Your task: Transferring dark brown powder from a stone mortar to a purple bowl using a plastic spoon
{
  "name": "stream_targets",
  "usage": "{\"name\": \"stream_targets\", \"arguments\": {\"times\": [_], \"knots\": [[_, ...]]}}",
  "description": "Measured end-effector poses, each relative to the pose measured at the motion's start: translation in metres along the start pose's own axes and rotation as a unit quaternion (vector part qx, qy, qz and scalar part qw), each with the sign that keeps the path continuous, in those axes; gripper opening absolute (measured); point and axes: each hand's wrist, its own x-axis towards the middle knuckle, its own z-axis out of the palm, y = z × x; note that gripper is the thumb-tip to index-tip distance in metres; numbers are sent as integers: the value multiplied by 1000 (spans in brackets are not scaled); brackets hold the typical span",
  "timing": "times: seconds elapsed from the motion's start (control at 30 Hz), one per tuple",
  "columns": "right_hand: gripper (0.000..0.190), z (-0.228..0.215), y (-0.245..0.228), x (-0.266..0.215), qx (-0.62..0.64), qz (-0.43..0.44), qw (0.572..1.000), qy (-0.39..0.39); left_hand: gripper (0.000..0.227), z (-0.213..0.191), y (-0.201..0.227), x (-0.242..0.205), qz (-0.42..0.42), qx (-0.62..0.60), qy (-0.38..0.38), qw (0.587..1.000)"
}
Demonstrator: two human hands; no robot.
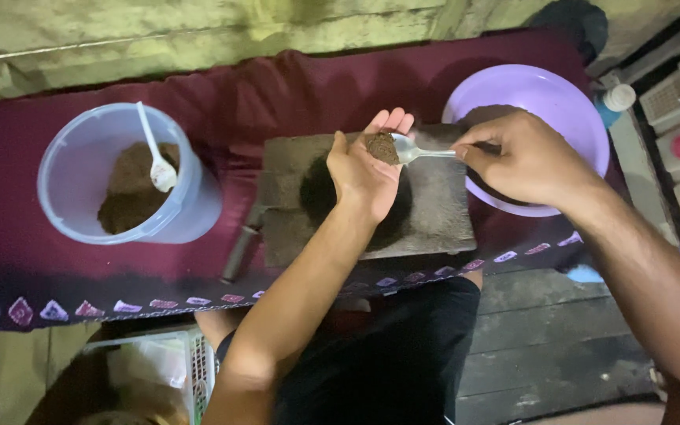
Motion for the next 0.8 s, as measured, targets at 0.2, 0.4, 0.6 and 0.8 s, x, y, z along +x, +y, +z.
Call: {"name": "stream_targets", "arguments": {"times": [0.2, 0.4, 0.6, 0.8], "knots": [[26, -35, 33, -24, 34, 119, 992, 19, 79, 36, -49, 22, -25, 61, 0, 998], [28, -69, 93, -49, 61, 159, 984, 54, 68, 49, -104, 82, -3, 314, -39, 949], [31, -65, 171, -51, 56, 228, 971, 45, 30, 62, -135, 132, 101, 461, -131, 872], [30, -36, 228, -38, 63, 202, 977, 22, 46, 40, -129, 156, 210, 745, -273, 572]]}}
